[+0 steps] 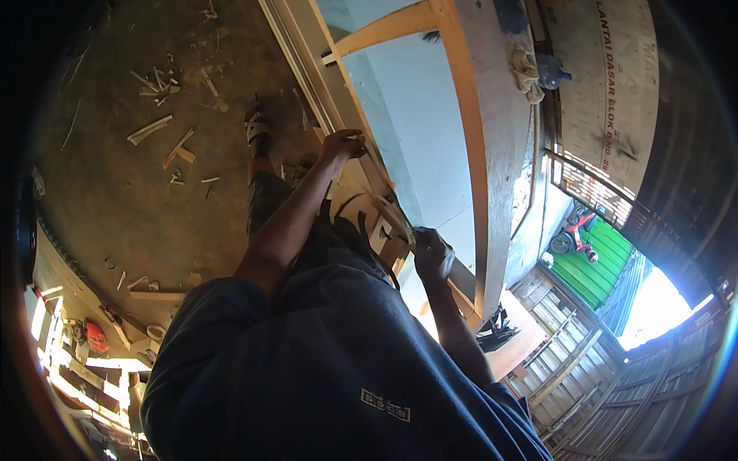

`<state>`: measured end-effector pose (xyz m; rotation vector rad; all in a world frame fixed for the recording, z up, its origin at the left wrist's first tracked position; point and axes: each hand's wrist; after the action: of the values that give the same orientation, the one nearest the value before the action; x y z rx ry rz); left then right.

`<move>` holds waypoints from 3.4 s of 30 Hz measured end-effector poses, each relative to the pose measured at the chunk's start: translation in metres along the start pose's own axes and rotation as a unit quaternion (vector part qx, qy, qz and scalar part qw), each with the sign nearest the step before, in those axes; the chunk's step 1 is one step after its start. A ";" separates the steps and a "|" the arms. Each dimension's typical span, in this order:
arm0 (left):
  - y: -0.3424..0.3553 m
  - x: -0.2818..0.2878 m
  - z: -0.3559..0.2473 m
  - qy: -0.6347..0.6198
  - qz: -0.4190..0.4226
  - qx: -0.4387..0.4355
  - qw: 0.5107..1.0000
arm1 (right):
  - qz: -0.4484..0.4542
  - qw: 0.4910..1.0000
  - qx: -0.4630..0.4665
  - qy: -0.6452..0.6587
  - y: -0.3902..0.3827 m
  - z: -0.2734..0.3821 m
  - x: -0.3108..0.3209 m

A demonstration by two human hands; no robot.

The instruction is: The person builds a wooden cabinet by marking measurements on the frame with a pencil and square, and subsequently sanding the wooden surfaces.

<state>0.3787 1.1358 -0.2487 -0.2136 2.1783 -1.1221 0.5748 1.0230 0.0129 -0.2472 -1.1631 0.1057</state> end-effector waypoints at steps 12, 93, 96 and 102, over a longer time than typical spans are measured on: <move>0.007 0.015 0.024 0.067 -0.022 0.001 0.998 | 0.007 0.999 0.011 -0.029 -0.002 -0.023 -0.030; -0.142 -0.079 0.172 0.338 0.272 -0.001 0.901 | 0.216 0.945 0.185 -0.163 -0.011 0.147 0.165; -0.144 -0.091 0.179 0.353 0.248 -0.005 0.902 | 0.193 0.970 0.110 -0.103 -0.046 0.137 0.188; -0.165 -0.010 0.167 0.453 0.228 -0.039 0.861 | 0.142 0.980 0.141 -0.014 -0.090 0.095 0.191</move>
<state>0.4668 0.9274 -0.1841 0.9455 2.8374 -0.9340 0.5593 0.9889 0.2409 -0.1581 -1.1201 0.5228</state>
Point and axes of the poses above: each hand's wrist, its own y-axis towards the middle knuckle, its own x-axis out of the back of the hand, z = x × y, and after that the axes turned 2 degrees about y, right-handed
